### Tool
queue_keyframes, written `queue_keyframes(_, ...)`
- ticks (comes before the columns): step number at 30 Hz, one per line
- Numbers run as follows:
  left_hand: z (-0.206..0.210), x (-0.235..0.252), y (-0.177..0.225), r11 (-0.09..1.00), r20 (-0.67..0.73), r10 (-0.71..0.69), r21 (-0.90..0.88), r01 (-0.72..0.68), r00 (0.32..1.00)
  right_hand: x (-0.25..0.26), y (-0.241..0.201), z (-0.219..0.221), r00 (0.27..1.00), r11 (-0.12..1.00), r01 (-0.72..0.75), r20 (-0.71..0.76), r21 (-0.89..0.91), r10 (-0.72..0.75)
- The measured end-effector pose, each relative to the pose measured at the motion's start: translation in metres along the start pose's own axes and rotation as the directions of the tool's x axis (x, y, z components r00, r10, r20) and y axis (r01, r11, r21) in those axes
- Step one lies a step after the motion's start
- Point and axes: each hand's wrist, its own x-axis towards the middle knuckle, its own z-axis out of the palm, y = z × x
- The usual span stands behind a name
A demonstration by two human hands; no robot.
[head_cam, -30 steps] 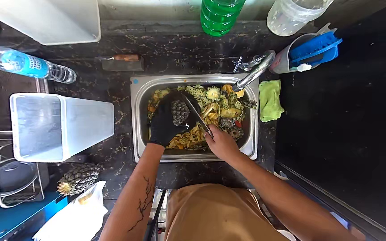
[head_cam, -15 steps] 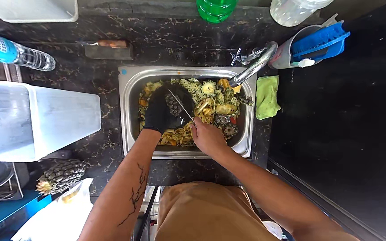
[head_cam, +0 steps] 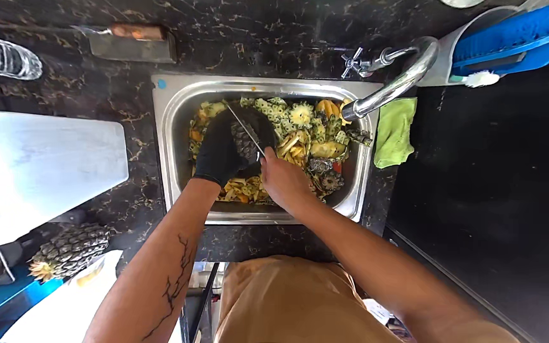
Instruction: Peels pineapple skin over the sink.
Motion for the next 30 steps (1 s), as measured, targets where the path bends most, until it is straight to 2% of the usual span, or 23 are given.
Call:
queue_keyframes(2,-0.001,0.001,0.000,1.000,0.004,0.000,0.004,0.000,1.000,0.000,0.000,-0.001,1.000,1.000,0.005,-0.005,0.010,-0.005)
queue_keyframes(8,-0.007,-0.002,0.008,0.995,0.043,-0.075,0.062,0.072,0.996,-0.033,0.021,-0.001,0.992,1.000,-0.015,0.123,-0.020,0.017)
queue_keyframes(18,-0.006,-0.004,0.011,0.992,0.041,-0.092,0.089,0.088,0.995,-0.036,0.025,0.000,0.999,1.000,0.015,0.051,-0.011,-0.015)
queue_keyframes(24,-0.006,-0.003,0.012,0.991,0.054,-0.108,0.082,0.103,0.993,-0.035,0.021,-0.010,0.994,0.999,-0.003,0.112,-0.045,0.008)
queue_keyframes(30,-0.006,-0.003,0.011,0.987,0.065,-0.153,0.057,0.149,0.986,-0.023,0.019,0.000,0.998,0.999,0.016,0.065,-0.047,-0.013)
